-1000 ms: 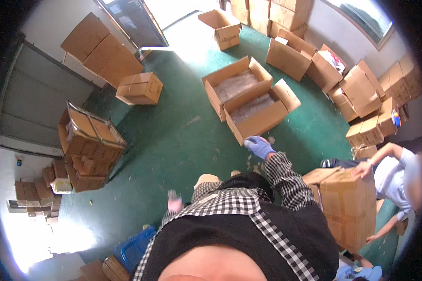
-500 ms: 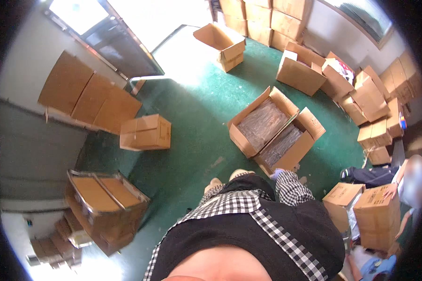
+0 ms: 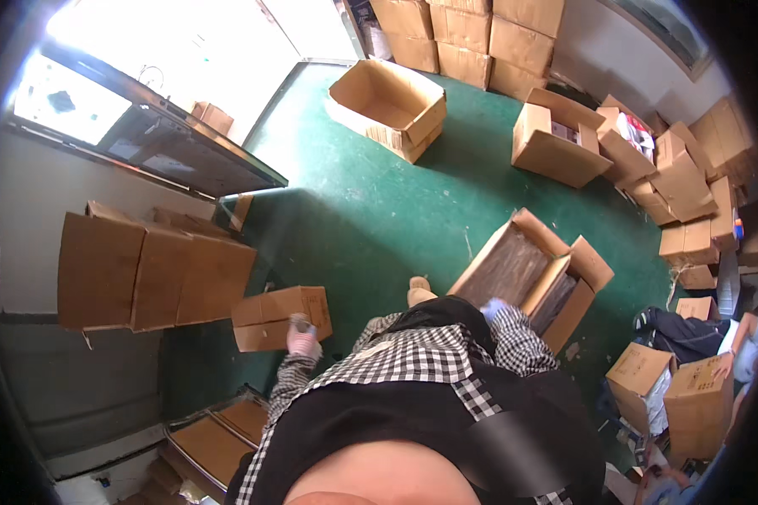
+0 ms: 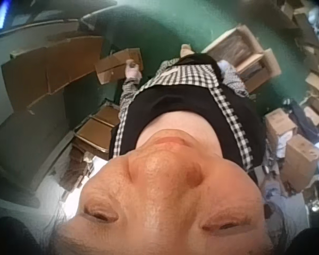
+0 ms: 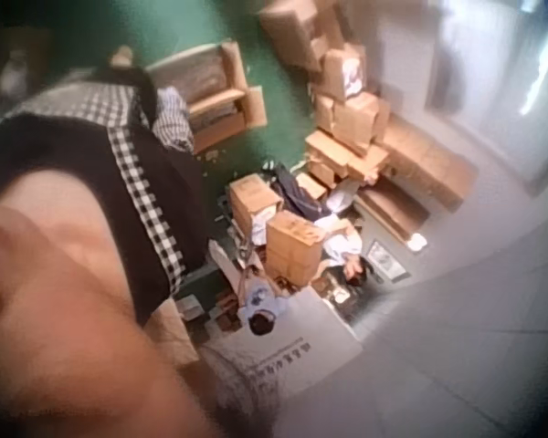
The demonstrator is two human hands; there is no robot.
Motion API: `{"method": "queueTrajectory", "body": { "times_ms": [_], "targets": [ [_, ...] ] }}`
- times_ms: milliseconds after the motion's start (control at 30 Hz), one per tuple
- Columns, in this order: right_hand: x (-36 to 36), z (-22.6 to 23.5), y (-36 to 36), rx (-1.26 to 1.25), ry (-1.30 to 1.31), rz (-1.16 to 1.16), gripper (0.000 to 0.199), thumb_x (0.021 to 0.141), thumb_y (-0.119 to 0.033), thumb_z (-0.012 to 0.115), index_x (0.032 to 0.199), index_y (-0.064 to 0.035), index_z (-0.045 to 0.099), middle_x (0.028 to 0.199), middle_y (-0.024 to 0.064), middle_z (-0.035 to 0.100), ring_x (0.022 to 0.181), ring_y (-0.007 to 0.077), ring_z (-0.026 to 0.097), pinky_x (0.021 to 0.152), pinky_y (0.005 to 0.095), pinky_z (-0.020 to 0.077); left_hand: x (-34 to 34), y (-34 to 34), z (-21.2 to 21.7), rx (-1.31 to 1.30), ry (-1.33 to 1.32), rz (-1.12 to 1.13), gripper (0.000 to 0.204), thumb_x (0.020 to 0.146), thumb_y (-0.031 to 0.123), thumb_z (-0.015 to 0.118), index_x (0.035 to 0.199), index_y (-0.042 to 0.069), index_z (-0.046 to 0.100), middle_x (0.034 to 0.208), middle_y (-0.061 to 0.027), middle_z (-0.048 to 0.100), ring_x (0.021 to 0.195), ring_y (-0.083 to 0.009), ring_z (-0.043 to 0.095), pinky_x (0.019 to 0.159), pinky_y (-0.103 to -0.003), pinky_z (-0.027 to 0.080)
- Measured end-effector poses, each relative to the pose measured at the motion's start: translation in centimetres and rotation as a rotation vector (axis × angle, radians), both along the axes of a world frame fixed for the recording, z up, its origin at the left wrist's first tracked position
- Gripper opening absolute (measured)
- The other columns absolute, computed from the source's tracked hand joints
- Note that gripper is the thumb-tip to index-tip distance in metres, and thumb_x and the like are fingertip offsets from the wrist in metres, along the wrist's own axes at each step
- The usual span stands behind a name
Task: Inspecting and counting bundles of fiber/wire materials, then moving crates and boxes in a warehouse.
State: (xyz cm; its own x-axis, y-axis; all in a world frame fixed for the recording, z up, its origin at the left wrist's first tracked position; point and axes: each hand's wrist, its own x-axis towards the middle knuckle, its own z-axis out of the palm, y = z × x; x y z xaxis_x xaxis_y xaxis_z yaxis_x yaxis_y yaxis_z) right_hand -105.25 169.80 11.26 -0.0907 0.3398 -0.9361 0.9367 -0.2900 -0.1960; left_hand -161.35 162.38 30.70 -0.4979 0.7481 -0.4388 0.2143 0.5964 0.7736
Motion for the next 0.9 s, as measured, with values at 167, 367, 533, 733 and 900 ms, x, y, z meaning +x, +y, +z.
{"method": "queueTrajectory", "body": {
  "times_ms": [167,367,533,733,900],
  "targets": [
    [-6.1,7.9,22.8,0.580,0.138,-0.137,0.038,0.087,-0.041,0.058,0.110,-0.0134,0.069,0.110,0.0104,0.069,0.104,0.0284,0.064,0.091,0.0386,0.0495,-3.6,4.0,-10.1,-0.249,0.076,-0.173,0.055,0.082,0.018,0.064,0.132,0.002,0.050,0.127,-0.0186,0.059,0.121,-0.0306,0.055,0.101,-0.036,0.043],
    [-13.9,11.0,41.5,0.759,0.171,-0.259,0.039,0.087,-0.041,0.060,0.111,-0.0110,0.068,0.102,0.0102,0.071,0.093,0.0231,0.067,0.083,0.0367,0.0513,-15.2,17.8,-10.0,-0.550,0.121,-0.322,0.052,0.078,0.025,0.065,0.126,0.007,0.057,0.117,-0.0205,0.064,0.114,-0.0354,0.059,0.095,-0.040,0.047],
    [-16.9,1.8,46.2,0.342,-0.037,-0.253,0.036,0.082,-0.035,0.067,0.106,-0.0086,0.072,0.110,0.0144,0.070,0.101,0.0276,0.067,0.089,0.0396,0.0524,-22.1,33.3,-7.9,-0.600,0.160,-0.370,0.050,0.078,0.023,0.064,0.125,0.008,0.057,0.117,-0.0200,0.064,0.113,-0.0347,0.060,0.095,-0.040,0.047],
    [-15.4,-5.7,43.6,0.411,-0.005,-0.121,0.049,0.089,-0.044,0.052,0.125,-0.0127,0.062,0.133,0.0167,0.056,0.124,0.0337,0.052,0.105,0.0424,0.0418,-21.6,68.5,-1.4,-0.137,0.024,-0.428,0.037,0.086,0.005,0.056,0.123,0.005,0.056,0.107,-0.0110,0.066,0.102,-0.0254,0.062,0.090,-0.035,0.047],
    [-31.2,0.2,62.5,0.497,-0.006,0.018,0.035,0.088,-0.037,0.053,0.109,-0.0116,0.066,0.107,0.0199,0.065,0.101,0.0342,0.063,0.089,0.0457,0.0491,-24.6,86.5,-0.1,0.069,-0.599,-0.189,0.026,0.084,-0.005,0.049,0.108,0.004,0.052,0.092,-0.0090,0.059,0.084,-0.0191,0.056,0.071,-0.037,0.054]
  ]
}}
